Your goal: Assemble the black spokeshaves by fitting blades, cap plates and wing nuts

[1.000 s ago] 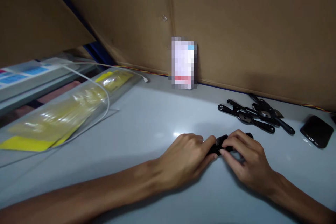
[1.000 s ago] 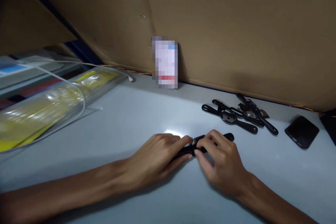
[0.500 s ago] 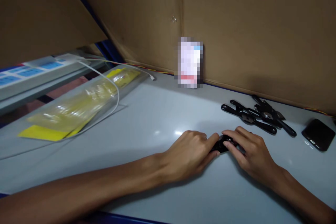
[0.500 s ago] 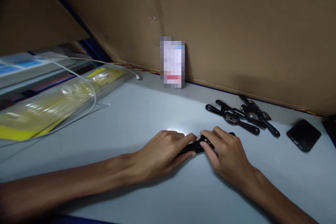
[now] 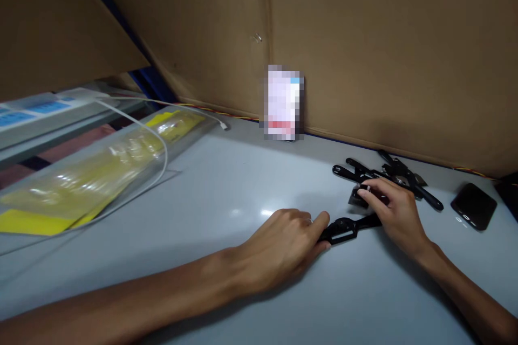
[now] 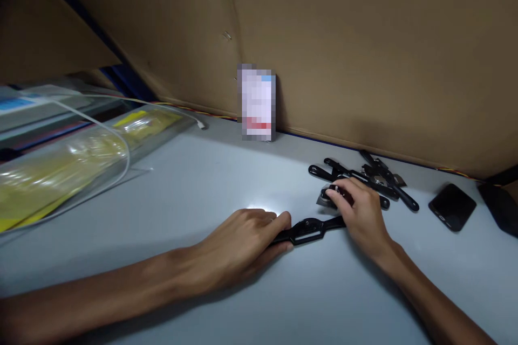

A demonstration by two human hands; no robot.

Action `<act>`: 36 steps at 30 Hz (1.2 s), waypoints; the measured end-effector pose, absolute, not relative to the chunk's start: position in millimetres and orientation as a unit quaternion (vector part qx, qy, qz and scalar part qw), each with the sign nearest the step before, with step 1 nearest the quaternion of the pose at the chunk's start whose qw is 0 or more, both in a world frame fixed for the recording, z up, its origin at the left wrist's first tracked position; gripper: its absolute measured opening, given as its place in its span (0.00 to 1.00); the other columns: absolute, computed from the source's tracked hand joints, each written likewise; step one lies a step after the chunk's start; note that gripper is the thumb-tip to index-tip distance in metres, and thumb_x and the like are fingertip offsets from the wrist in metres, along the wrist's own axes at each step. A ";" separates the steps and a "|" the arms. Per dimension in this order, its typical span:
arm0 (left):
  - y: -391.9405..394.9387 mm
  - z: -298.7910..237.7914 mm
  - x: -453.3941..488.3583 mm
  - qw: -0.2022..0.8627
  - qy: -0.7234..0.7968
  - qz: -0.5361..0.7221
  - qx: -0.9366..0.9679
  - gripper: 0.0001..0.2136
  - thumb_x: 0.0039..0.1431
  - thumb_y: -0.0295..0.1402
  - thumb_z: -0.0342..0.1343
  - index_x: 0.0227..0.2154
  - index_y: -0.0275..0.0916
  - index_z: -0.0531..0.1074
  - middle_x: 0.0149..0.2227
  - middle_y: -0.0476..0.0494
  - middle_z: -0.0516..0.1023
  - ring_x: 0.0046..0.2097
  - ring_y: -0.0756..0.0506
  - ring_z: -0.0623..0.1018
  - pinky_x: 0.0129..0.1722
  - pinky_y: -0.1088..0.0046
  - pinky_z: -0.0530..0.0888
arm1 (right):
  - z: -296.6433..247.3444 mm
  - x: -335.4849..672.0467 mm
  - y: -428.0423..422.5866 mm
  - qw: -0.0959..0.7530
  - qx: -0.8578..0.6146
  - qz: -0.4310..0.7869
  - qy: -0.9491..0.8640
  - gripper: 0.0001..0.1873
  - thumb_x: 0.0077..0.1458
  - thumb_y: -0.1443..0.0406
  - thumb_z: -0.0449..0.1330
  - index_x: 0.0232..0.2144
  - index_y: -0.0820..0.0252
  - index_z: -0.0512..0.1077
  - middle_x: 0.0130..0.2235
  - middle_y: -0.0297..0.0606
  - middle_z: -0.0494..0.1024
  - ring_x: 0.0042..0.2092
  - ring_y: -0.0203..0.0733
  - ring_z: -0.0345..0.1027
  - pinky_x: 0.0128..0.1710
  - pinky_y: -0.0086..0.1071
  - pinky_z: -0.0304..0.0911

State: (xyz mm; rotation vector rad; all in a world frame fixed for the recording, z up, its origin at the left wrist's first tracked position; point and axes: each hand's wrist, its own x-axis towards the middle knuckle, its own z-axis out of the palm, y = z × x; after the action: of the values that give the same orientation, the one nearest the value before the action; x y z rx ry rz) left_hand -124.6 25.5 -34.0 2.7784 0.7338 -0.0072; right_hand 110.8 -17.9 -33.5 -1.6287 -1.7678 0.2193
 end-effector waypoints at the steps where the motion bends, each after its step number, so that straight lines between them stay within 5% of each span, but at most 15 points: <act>1: 25.4 -34.1 -125.0 0.136 0.251 -0.002 0.958 0.04 0.69 0.33 0.51 0.39 0.38 0.66 0.31 0.45 0.79 0.29 0.45 0.76 0.26 0.68 0.59 | -34.4 116.4 -14.9 0.345 -0.638 0.087 -0.682 0.09 0.65 0.60 0.60 0.35 0.57 0.77 0.35 0.37 0.80 0.36 0.44 0.72 0.37 0.37 0.65; 24: 27.2 -39.2 -128.3 0.141 0.231 0.021 0.962 0.05 0.70 0.32 0.47 0.39 0.39 0.67 0.31 0.46 0.79 0.29 0.45 0.76 0.27 0.68 0.63 | -41.7 128.9 -12.1 0.240 -0.642 -0.084 -0.724 0.14 0.66 0.62 0.56 0.33 0.57 0.79 0.35 0.41 0.75 0.38 0.45 0.69 0.36 0.38 0.62; 30: 27.2 -38.6 -129.6 0.155 0.226 0.029 0.961 0.06 0.70 0.32 0.46 0.39 0.39 0.66 0.31 0.45 0.79 0.30 0.45 0.77 0.28 0.68 0.63 | -29.8 132.9 -12.4 0.315 -0.640 -0.031 -0.701 0.12 0.65 0.63 0.56 0.32 0.57 0.77 0.34 0.38 0.78 0.37 0.43 0.71 0.38 0.37 0.63; 36: 41.6 -42.3 -136.2 0.195 0.253 0.099 0.942 0.09 0.71 0.36 0.42 0.41 0.40 0.66 0.30 0.46 0.79 0.28 0.45 0.76 0.28 0.70 0.64 | -12.0 169.6 -14.7 0.174 -0.754 -0.030 -0.632 0.07 0.58 0.63 0.58 0.30 0.55 0.77 0.31 0.36 0.80 0.32 0.44 0.70 0.31 0.35 0.56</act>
State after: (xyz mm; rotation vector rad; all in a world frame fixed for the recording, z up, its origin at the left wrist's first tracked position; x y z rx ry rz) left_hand -136.2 41.6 -42.3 2.6415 0.7097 0.2776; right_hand 169.6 -14.7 -12.0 -2.1383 -1.7922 -0.0844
